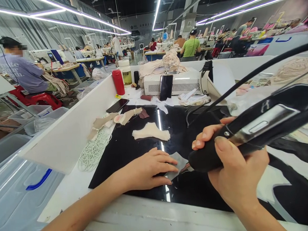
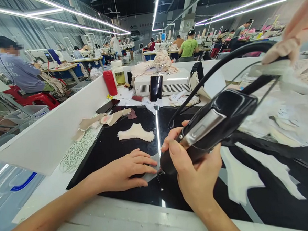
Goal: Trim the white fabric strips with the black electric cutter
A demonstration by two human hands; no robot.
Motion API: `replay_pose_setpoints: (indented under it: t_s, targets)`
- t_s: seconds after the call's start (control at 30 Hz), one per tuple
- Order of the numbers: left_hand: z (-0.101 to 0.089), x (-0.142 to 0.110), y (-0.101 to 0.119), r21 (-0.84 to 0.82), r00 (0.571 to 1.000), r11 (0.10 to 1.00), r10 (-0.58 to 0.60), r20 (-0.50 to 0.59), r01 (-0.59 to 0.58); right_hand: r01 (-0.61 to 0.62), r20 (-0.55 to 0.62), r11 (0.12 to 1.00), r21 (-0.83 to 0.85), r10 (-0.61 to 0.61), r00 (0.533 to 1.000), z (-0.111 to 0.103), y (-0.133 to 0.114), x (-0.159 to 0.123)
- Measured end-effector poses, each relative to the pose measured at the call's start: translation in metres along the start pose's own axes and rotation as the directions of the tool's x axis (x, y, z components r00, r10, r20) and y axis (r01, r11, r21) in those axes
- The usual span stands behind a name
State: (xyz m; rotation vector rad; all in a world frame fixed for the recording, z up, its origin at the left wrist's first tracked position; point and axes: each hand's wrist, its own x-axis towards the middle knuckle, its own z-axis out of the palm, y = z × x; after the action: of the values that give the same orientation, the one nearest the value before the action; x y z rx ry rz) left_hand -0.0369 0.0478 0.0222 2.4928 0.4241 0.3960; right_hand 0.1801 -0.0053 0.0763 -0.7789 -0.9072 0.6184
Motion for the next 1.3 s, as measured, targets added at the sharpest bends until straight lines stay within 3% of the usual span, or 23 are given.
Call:
replay_pose_setpoints:
  t_s: [0.23, 0.93, 1.17, 1.3]
  targets:
    - [0.001, -0.002, 0.000, -0.017, 1.000, 1.000, -0.010, -0.015, 0.009, -0.014, 0.075, 1.000, 0.023, 0.012, 0.997, 0.000, 0.003, -0.009]
    - [0.002, 0.003, -0.001, -0.016, 0.999, 1.000, 0.019, -0.034, -0.019, -0.090, 0.146, 0.994, 0.069, 0.079, 0.986, 0.008, -0.005, -0.020]
    - [0.001, -0.003, 0.004, 0.029, 0.989, 0.999, 0.025, -0.144, -0.021, -0.014, -0.107, 1.000, 0.023, 0.016, 0.994, -0.005, -0.014, 0.006]
    - [0.004, 0.005, 0.005, 0.122, 0.990, 0.992, 0.050, -0.131, -0.034, 0.025, -0.134, 1.000, -0.018, -0.027, 0.991, -0.011, -0.012, 0.014]
